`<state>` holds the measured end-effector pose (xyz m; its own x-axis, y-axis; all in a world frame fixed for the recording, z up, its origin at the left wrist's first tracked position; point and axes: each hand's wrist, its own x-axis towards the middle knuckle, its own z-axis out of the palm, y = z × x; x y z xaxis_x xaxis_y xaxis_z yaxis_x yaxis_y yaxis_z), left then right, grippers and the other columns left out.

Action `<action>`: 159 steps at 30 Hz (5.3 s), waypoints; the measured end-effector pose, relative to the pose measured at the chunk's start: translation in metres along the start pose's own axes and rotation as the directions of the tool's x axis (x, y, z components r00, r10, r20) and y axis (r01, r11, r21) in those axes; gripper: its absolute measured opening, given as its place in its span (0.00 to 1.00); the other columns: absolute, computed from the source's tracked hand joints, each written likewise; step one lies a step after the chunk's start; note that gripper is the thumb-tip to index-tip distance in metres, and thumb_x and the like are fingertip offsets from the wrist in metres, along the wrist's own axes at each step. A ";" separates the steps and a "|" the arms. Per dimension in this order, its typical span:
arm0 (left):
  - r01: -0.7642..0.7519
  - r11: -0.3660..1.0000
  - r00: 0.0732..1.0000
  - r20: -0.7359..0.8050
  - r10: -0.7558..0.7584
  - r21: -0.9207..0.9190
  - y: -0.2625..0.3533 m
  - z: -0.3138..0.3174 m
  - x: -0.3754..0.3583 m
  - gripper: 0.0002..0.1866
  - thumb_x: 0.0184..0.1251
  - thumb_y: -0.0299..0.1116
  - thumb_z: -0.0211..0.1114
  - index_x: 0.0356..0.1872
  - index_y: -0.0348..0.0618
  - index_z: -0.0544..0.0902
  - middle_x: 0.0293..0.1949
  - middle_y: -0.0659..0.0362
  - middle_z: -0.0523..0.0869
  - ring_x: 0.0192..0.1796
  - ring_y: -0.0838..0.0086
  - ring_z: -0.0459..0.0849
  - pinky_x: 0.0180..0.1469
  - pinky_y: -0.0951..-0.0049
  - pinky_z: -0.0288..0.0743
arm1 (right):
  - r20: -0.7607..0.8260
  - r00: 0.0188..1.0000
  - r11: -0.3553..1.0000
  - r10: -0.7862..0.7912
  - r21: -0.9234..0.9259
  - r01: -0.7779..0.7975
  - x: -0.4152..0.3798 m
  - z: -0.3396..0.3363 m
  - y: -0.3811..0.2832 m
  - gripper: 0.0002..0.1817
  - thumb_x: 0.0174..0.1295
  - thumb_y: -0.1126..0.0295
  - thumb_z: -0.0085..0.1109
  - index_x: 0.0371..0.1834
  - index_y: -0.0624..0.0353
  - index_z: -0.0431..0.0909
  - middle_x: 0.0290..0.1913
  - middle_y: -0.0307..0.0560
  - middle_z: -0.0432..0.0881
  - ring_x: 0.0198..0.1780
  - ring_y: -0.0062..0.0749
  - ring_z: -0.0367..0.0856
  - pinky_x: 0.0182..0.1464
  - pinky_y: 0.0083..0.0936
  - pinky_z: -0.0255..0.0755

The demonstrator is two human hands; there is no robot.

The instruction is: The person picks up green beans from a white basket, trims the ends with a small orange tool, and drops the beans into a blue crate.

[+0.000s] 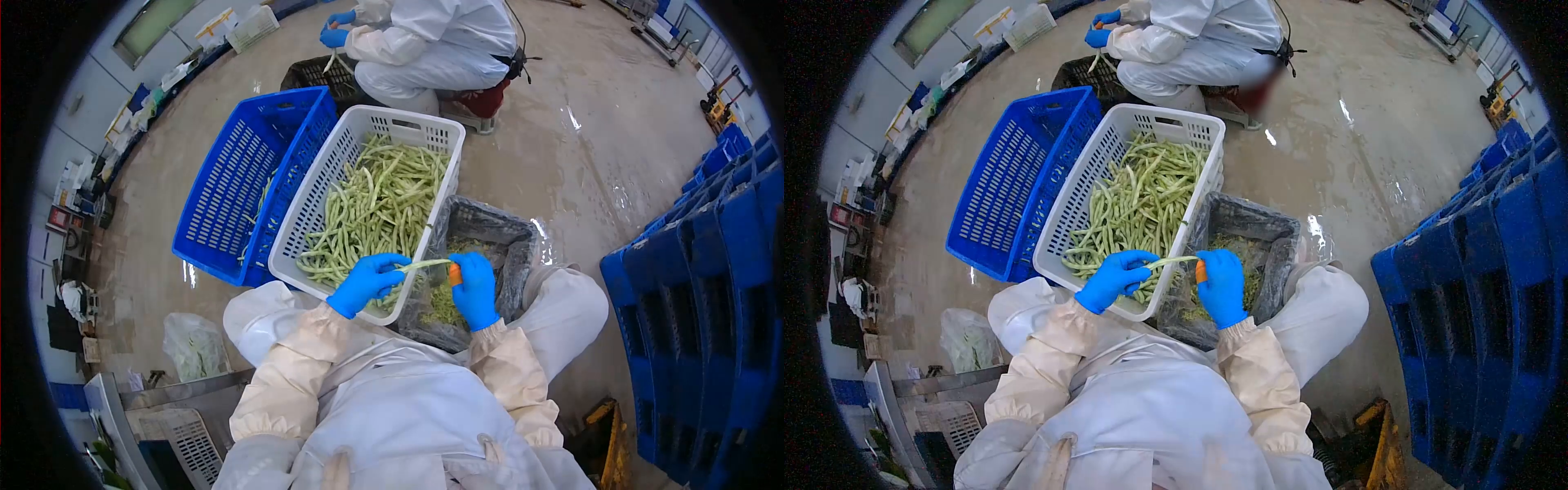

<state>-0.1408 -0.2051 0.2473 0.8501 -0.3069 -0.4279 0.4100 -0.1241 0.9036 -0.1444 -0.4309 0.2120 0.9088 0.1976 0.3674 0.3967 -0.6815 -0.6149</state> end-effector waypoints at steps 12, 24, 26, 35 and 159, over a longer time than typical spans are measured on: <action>-0.278 0.877 0.933 -0.327 0.150 -0.393 -0.047 -0.020 0.020 0.13 0.65 0.38 0.56 0.41 0.39 0.79 0.33 0.62 0.80 0.36 0.79 0.77 0.39 0.77 0.71 | 0.423 0.844 0.391 0.331 0.752 -0.531 -0.021 0.057 -0.004 0.09 0.61 0.71 0.51 0.38 0.66 0.77 0.30 0.42 0.79 0.32 0.23 0.76 0.39 0.22 0.70; 0.245 0.512 0.513 -0.558 0.652 0.823 0.005 -0.268 0.046 0.11 0.61 0.36 0.54 0.32 0.39 0.80 0.34 0.43 0.79 0.38 0.50 0.77 0.41 0.57 0.70 | -0.191 0.878 0.893 0.438 -0.015 -0.449 -0.014 0.054 0.047 0.11 0.48 0.77 0.58 0.37 0.61 0.77 0.44 0.56 0.74 0.47 0.47 0.74 0.50 0.33 0.68; 0.193 0.393 0.826 -0.365 0.430 0.899 -0.097 -0.272 0.110 0.13 0.57 0.40 0.56 0.30 0.41 0.80 0.29 0.46 0.81 0.33 0.48 0.79 0.36 0.53 0.72 | -0.081 0.909 0.911 0.409 -0.015 -0.412 -0.018 0.063 0.052 0.14 0.46 0.77 0.60 0.39 0.59 0.76 0.48 0.57 0.72 0.50 0.51 0.71 0.52 0.35 0.67; 0.582 0.511 0.752 -0.658 -0.041 0.632 -0.266 -0.246 0.197 0.16 0.57 0.43 0.57 0.38 0.42 0.81 0.38 0.45 0.82 0.41 0.50 0.80 0.41 0.54 0.73 | 0.090 0.865 0.858 0.493 0.116 -0.501 -0.014 0.078 0.045 0.12 0.53 0.69 0.58 0.41 0.58 0.74 0.44 0.56 0.74 0.49 0.51 0.72 0.51 0.36 0.67; 0.314 0.342 0.890 -0.400 0.218 0.886 -0.192 -0.244 0.127 0.07 0.52 0.30 0.58 0.29 0.49 0.85 0.26 0.58 0.83 0.32 0.65 0.82 0.30 0.60 0.70 | 0.228 0.890 0.898 0.396 -0.297 -0.323 -0.010 0.068 0.051 0.12 0.52 0.65 0.58 0.40 0.53 0.76 0.41 0.48 0.79 0.43 0.43 0.77 0.54 0.43 0.61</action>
<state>-0.0308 0.0098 0.0145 0.9784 0.0769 -0.1919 0.1143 -0.9746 0.1924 -0.1246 -0.4198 0.1291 0.9949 0.0669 -0.0754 0.0244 -0.8856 -0.4639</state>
